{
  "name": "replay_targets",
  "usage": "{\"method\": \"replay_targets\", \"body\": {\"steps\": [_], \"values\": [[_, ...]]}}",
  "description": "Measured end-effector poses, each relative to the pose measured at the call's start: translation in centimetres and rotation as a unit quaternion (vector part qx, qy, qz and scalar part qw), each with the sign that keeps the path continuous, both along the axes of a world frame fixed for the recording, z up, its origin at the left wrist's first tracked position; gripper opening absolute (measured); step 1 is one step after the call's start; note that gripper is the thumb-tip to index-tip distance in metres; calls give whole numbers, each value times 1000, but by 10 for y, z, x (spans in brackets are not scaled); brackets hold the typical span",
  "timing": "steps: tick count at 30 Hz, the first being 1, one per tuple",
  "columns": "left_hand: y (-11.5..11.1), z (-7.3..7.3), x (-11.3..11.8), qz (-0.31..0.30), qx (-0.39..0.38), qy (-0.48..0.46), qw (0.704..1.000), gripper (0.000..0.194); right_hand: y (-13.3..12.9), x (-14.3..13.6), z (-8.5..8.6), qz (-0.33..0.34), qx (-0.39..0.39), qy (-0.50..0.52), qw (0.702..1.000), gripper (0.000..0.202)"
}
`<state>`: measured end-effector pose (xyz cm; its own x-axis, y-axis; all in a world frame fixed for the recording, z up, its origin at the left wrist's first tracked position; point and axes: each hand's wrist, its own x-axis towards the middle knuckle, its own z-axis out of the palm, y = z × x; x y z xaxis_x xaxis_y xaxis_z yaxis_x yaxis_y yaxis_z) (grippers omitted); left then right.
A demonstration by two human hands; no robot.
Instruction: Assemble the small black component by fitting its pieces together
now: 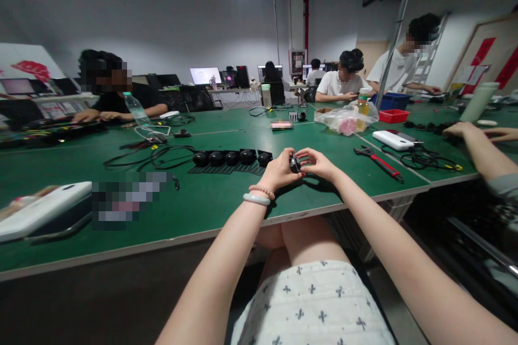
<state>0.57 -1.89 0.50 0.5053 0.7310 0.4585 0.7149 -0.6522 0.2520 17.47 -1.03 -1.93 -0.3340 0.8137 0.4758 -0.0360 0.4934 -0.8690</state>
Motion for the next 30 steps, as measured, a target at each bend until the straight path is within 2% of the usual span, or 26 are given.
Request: {"method": "replay_targets", "body": {"steps": [11,19,30], "values": [[-1,-1,2,13,-3,3,1000,59,-2,0,1,-23,-22,-29,999,39],[0,0,1,6,-12,3,1000,58,-3,0,1,2,-44,-23,999,38],[-8,2,2,8,-13,-15,1000,60,5,0,-8,-3,-73,-33,997,29]]}}
